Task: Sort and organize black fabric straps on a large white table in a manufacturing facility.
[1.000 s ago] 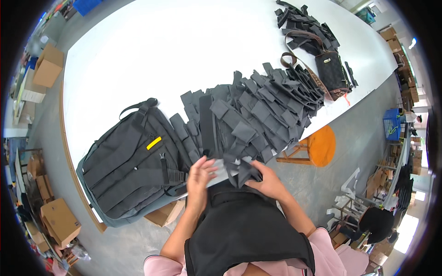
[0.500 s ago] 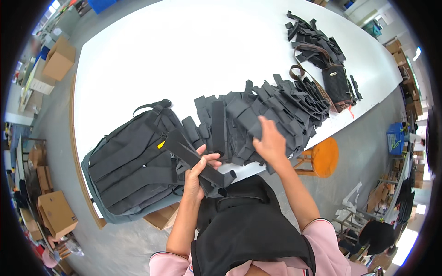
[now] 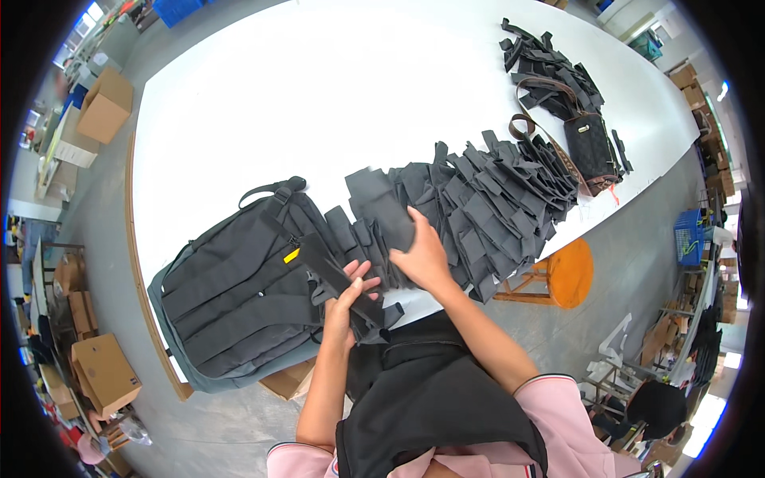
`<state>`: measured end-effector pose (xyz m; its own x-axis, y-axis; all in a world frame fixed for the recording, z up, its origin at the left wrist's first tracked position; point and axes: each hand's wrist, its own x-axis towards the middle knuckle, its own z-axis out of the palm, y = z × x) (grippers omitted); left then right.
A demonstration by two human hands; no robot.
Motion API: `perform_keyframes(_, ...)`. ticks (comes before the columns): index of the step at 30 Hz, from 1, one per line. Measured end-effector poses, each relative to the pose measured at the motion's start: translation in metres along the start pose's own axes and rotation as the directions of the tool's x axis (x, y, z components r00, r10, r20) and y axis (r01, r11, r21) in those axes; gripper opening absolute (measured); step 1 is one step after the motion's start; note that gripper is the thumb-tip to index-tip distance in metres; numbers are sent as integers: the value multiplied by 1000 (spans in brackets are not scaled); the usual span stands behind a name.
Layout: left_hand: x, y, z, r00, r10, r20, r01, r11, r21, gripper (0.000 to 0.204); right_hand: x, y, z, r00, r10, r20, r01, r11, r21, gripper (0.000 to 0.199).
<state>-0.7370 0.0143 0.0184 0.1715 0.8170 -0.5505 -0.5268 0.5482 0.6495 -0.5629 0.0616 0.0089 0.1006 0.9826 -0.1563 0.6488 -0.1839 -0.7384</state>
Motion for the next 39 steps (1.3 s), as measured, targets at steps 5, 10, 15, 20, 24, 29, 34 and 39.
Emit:
perform_keyframes(5,12,9,2,970,-173,174,232,873,-429,49,-20,5,-41,759,243,603,-648,369,667,43)
perform_keyframes(10,16,-6,-2,983,-183,35,186,965,-186,48,-45,-9,-45,801,240,548,-598,371,711,30)
perform_keyframes(15,10,-13,14,932,-277,235,299,952,-66,66,-69,-18,-34,953,55,298,-101,985,140,51)
perform_keyframes(20,9,-2,33,928,-110,355,140,988,-61,82,-76,-60,-50,905,74,419,39,966,-257,73)
perform_keyframes(24,15,1,25,974,-158,165,183,971,-151,47,-95,-38,-77,963,-172,206,225,937,-266,75)
perform_keyframes(29,8,10,52,955,-120,273,155,982,-111,46,-72,49,-80,987,-21,-158,-69,838,-542,82)
perform_keyframes(34,11,4,46,951,-136,277,200,956,-217,63,-66,47,-90,990,2,-139,-47,946,-322,69)
perform_keyframes(39,10,4,47,964,-141,224,195,951,-240,55,-31,9,-144,943,-136,-302,23,937,-350,62)
